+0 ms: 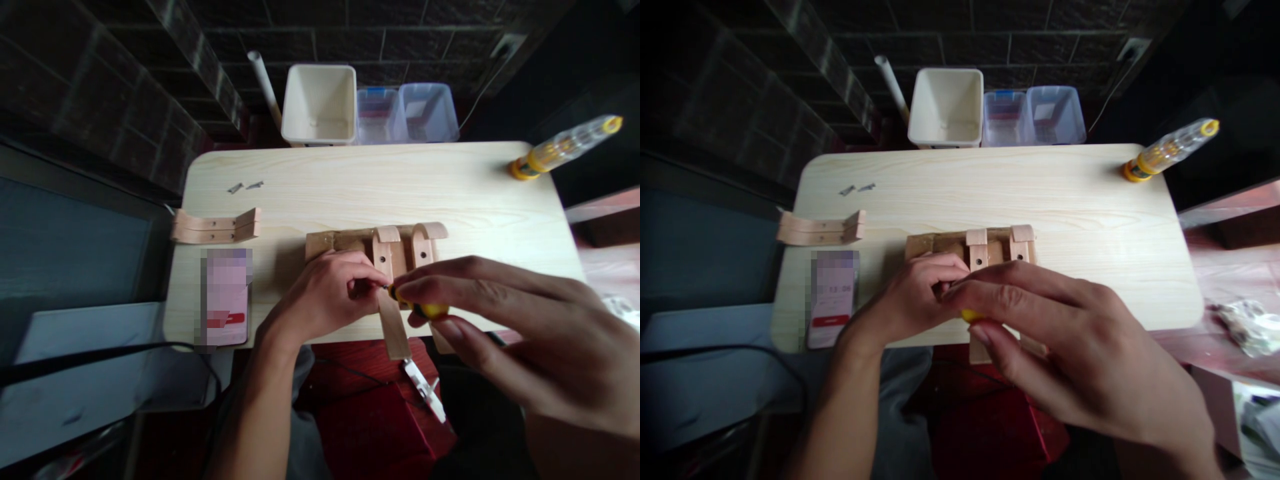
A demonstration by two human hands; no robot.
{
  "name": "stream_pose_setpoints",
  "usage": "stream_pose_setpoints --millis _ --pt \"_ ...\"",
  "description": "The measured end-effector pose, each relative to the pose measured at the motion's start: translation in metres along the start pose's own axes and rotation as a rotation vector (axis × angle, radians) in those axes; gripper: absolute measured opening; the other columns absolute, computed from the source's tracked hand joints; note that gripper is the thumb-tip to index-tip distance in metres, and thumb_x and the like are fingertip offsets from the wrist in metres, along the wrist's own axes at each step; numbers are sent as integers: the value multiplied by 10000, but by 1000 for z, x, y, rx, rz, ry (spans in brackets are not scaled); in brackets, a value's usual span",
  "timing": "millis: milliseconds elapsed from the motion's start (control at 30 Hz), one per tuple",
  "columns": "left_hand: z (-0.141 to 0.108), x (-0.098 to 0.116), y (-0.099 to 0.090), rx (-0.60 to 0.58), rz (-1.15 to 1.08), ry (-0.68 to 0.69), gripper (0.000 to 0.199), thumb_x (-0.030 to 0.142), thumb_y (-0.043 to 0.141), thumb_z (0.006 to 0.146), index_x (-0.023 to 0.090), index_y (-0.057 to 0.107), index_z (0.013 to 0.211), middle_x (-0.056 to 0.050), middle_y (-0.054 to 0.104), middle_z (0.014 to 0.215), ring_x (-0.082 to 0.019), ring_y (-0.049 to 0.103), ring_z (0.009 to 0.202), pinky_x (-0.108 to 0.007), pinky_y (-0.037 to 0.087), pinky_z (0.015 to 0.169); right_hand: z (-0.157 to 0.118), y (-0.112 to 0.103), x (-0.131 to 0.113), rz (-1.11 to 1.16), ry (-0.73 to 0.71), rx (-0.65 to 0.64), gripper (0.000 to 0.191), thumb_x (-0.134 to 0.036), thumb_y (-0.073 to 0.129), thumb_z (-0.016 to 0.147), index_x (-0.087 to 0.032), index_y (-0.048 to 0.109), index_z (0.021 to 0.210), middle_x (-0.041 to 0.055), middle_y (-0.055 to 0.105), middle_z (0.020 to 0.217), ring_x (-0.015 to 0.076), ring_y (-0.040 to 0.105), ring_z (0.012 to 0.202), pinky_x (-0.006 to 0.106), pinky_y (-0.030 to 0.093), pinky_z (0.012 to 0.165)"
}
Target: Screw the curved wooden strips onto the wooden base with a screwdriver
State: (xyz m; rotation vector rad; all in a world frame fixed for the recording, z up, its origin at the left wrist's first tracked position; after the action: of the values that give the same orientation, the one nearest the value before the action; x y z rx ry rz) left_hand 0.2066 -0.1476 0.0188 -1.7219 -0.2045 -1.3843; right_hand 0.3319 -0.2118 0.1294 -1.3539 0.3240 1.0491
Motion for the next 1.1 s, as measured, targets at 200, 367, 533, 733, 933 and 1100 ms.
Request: stream_pose_setpoints --millis 200,367,533,733,933,1100 --pt "1 0 -1 -18 14 -38 220 82 698 867 237 846 917 30 794 906 -137 689 796 -277 497 764 0 1 -1 -24 21 -15 254 -231 681 1043 -218 727 1292 9 799 1240 70 763 1147 61 531 1041" --pt "2 0 -1 -25 23 -51 205 99 697 870 234 846 912 20 792 895 -154 702 814 -283 511 764 4 3 -2 28 17 -22 285 -177 711 999 -223 736 1279 15 814 1206 114 792 1077 124 625 940" --pt "2 3 -2 -14 -12 -20 179 105 701 876 222 835 878 6 819 946 -160 727 836 -291 527 790 5 1 -1 94 16 -11 350 -109 730 933 -226 739 1263 12 829 1184 167 803 1079 201 671 923" --pt "2 4 -2 -16 1 -21 199 85 692 865 226 831 854 7 831 956 -161 728 825 -288 526 769 2 1 -1 114 -8 -31 312 -139 728 978 -234 751 1275 28 816 1202 164 790 1122 209 663 922" --pt "2 3 -1 -30 -11 -20 207 92 684 881 229 837 858 13 828 961 -153 727 825 -289 515 773 4 2 0 137 -15 -13 206 -145 757 972 -185 768 1174 28 814 1173 122 781 1105 150 635 934" --pt "2 1 -2 -6 -26 -15 194 91 700 877 230 835 857 16 826 966 -152 734 846 -296 513 798 8 0 0 104 -11 14 258 -116 744 948 -195 761 1194 14 831 1155 146 794 1080 175 660 921"
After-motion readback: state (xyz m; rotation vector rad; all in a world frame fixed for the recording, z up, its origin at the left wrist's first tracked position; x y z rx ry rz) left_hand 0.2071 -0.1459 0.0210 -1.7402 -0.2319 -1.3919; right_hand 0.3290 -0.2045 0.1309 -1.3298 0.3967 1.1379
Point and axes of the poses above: each hand's wrist, its own z-axis towards the middle knuckle, its own y-axis out of the palm, x = y × z, the point moved 9 cm from there along z, towards the middle knuckle
